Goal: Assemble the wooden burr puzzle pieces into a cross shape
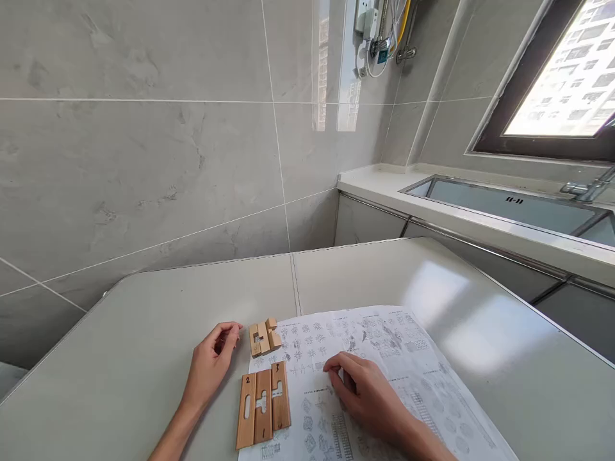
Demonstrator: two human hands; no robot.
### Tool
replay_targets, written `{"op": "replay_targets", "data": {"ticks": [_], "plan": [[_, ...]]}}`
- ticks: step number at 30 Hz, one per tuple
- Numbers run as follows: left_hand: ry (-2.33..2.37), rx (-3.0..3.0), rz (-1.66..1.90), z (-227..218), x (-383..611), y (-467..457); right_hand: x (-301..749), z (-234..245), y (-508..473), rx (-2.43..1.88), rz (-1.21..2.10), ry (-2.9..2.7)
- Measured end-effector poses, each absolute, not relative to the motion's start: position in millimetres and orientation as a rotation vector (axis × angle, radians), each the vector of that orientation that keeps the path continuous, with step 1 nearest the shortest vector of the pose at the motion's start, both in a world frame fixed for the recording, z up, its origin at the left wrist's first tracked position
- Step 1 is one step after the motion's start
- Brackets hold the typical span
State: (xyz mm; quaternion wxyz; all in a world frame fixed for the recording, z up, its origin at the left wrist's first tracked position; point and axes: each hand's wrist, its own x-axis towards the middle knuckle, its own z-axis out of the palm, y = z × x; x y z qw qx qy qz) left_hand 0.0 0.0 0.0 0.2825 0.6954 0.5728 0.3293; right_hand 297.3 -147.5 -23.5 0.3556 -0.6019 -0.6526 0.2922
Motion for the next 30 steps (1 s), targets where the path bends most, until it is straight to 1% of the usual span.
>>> {"op": "replay_targets", "data": {"ticks": [5,10,21,30], "plan": [[1.389,2.133,0.933,-2,3,-5,297,-21,-148,-1.557,0.763,-1.692],[1.27,2.337,0.761,-8,5,-7,297,-22,-149,-1.554,0.751,-1.7],[1.33,2.277,0.602,0,16,-7,297,-22,-147,-1.527,0.726,-1.692],[1.289,2.33,0.531,6,34,4,299,-19,-146,-1.496,0.672,-1.724]]}}
